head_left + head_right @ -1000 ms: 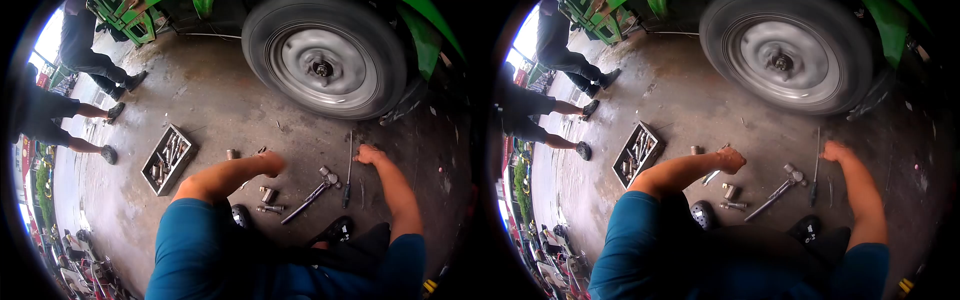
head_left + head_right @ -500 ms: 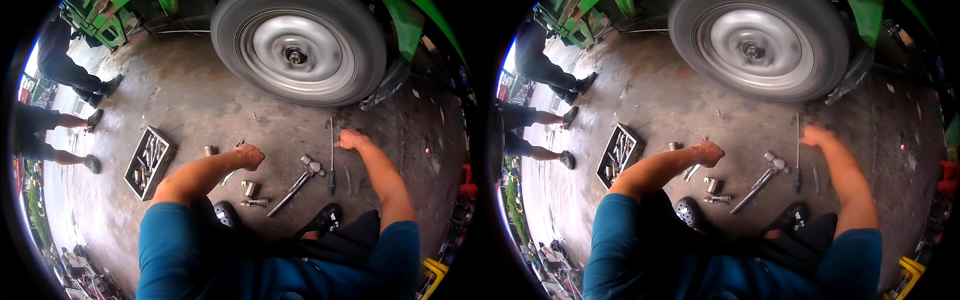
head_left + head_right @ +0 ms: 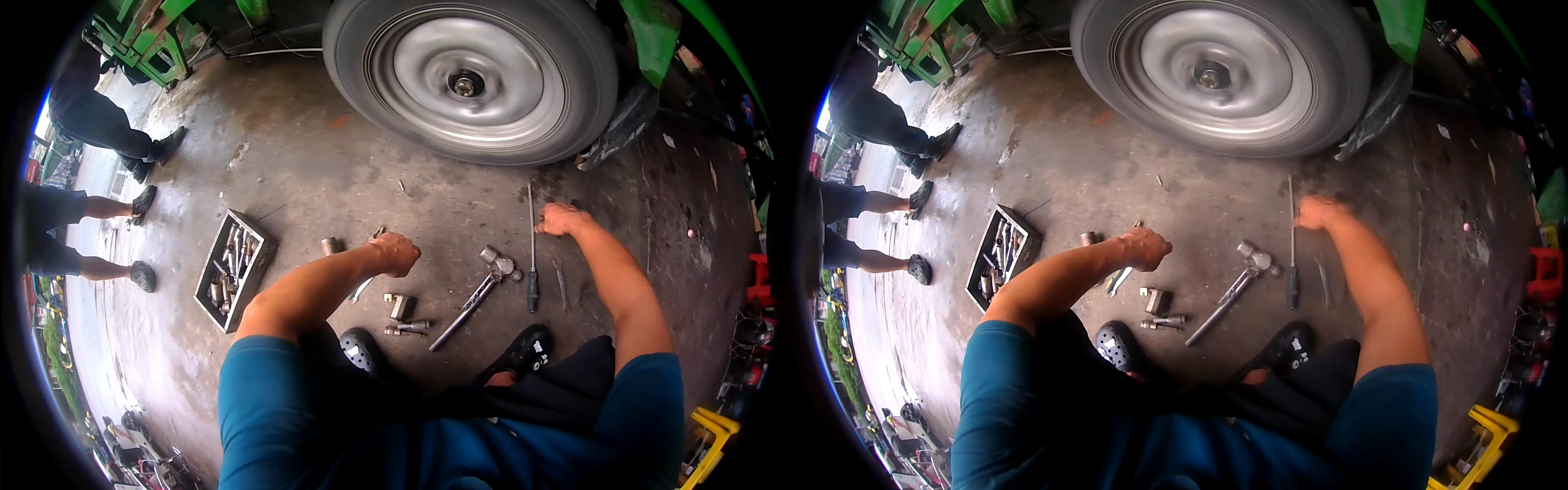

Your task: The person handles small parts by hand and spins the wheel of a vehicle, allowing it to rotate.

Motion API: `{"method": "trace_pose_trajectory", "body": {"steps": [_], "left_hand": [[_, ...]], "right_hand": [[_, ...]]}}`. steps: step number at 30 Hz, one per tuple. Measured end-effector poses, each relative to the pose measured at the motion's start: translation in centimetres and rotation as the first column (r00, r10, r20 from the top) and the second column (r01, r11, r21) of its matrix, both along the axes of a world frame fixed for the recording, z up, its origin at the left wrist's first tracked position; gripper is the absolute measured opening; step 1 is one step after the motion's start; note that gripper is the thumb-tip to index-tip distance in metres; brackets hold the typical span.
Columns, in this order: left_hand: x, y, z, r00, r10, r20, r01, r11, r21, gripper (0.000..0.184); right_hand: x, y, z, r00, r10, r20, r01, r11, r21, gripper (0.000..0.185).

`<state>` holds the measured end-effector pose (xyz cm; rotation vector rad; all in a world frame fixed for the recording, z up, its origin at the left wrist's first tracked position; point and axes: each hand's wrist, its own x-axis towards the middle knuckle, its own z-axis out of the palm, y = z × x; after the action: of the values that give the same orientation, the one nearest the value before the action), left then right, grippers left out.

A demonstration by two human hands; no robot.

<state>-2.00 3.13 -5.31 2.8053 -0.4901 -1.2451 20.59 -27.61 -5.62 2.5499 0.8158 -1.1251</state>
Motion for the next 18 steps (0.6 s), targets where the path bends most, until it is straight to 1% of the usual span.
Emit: {"method": "trace_pose_trajectory", "body": {"steps": [8, 11, 14, 15, 16, 17, 18], "left_hand": [[-0.1, 0.0, 0.3, 1.000, 0.000, 0.001, 0.000, 1.000, 0.001, 0.030], [-0.1, 0.0, 0.2, 1.000, 0.004, 0.007, -0.004, 1.000, 0.004, 0.031], [-0.2, 0.2, -0.6, 1.000, -0.001, 0.019, 0.001, 0.999, -0.035, 0.031], [0.2, 0.0, -1.0, 1.000, 0.000, -0.009, 0.000, 1.000, -0.024, 0.028], [0.5, -0.2, -2.1, 0.999, -0.029, -0.024, 0.028, 0.999, -0.041, 0.024], [1.1, -0.8, -2.2, 0.995, -0.058, -0.081, 0.057, 0.998, -0.009, 0.020], [1.1, -1.5, -0.9, 0.995, -0.047, -0.086, 0.050, 0.998, 0.028, 0.021]], "right_hand": [[0.3, 0.1, -0.4, 1.000, 0.001, -0.023, -0.001, 1.000, -0.024, 0.052], [-0.1, 0.3, 0.1, 1.000, 0.021, -0.004, -0.021, 1.000, -0.008, 0.052], [-0.8, 0.2, 1.3, 0.994, -0.102, 0.044, 0.104, 0.994, -0.045, 0.052], [-0.4, 0.0, 0.8, 0.999, -0.026, 0.028, 0.026, 0.999, -0.020, 0.050], [0.5, -0.7, -1.1, 0.998, 0.039, 0.042, -0.039, 0.999, 0.009, 0.047], [0.8, -0.9, -1.2, 1.000, 0.024, -0.009, -0.023, 0.995, 0.100, 0.046], [1.0, -0.8, -1.4, 0.998, 0.023, -0.058, -0.014, 0.987, 0.157, 0.048]]}}
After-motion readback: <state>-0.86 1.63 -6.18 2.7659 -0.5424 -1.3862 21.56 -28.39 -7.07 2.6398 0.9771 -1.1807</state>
